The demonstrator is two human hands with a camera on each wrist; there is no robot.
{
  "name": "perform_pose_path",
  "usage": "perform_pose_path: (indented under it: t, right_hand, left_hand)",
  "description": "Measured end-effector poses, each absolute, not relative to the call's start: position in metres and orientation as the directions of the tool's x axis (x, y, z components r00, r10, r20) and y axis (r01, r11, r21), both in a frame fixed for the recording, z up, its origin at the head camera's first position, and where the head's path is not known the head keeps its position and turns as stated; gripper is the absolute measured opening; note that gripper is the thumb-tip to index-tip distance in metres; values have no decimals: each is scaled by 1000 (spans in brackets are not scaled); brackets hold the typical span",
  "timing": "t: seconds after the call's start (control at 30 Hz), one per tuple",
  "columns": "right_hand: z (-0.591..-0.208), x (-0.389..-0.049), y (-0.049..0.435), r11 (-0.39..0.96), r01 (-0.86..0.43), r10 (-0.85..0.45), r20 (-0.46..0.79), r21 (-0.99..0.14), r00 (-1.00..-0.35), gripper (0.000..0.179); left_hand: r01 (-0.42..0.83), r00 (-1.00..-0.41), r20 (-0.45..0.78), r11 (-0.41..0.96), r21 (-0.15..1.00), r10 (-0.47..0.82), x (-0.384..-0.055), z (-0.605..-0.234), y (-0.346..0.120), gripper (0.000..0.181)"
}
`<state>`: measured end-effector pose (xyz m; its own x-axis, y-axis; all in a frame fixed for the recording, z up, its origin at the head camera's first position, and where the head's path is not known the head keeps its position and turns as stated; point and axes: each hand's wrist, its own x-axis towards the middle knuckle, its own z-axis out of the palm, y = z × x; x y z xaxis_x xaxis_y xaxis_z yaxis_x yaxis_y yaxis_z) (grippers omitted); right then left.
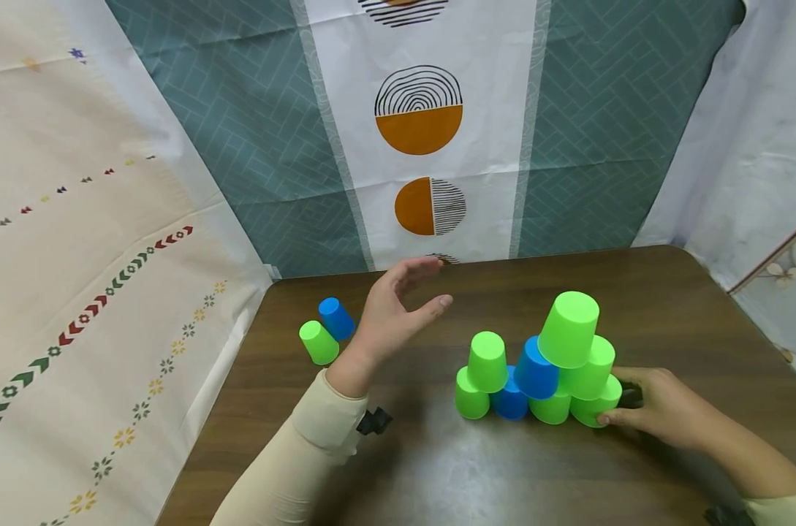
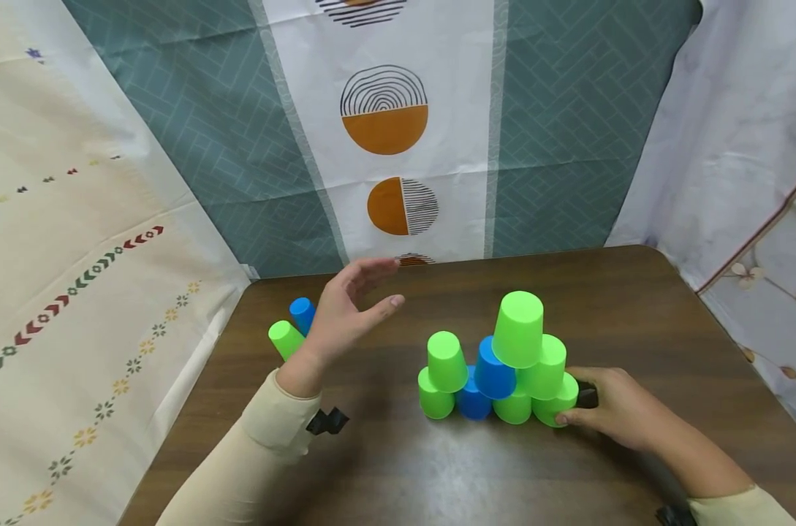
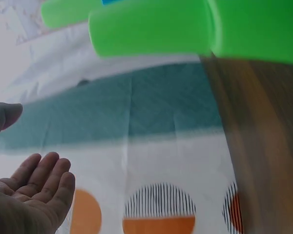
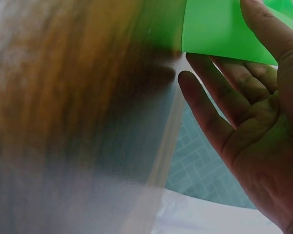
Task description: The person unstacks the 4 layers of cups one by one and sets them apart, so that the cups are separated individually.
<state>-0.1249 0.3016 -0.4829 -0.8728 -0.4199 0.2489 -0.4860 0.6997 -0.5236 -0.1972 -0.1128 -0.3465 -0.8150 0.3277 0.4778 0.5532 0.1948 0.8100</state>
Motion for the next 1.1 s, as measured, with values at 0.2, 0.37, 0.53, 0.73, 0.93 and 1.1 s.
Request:
perform_pose_path:
  t: [0.2, 0.37, 0.53, 0.73, 0.93, 1.1]
  right_hand:
    - [-483, -124, 302, 701, -482, -416, 248, -526, -875, 60]
    - [-483, -123, 304, 709, -471, -408, 239, -525, -881, 60]
    - [-483, -124, 303, 700, -469, -412, 232, -539, -881, 61]
    - [-484, -126, 302, 672, -475, -429, 225, -567, -875, 57]
    - [-484, -125, 302, 666, -491, -438, 238, -562, -867, 55]
    - [-484, -126, 302, 676, -495, -437, 244, -546, -866, 55]
  left_hand:
    - [588, -761, 478, 156, 793, 438, -198, -342, -75, 55]
    - [579, -749, 432, 179, 795, 503, -197, -340, -51, 58]
    - [551, -756, 376, 209, 808, 536, -192, -338, -31, 62]
    - [535, -754, 316, 259, 804, 576, -186, -338, -14, 64]
    - [538, -748, 281, 301, 788, 601, -184, -336, -1, 68]
    - [548, -739, 281, 304, 780, 612, -182, -337, 6, 68]
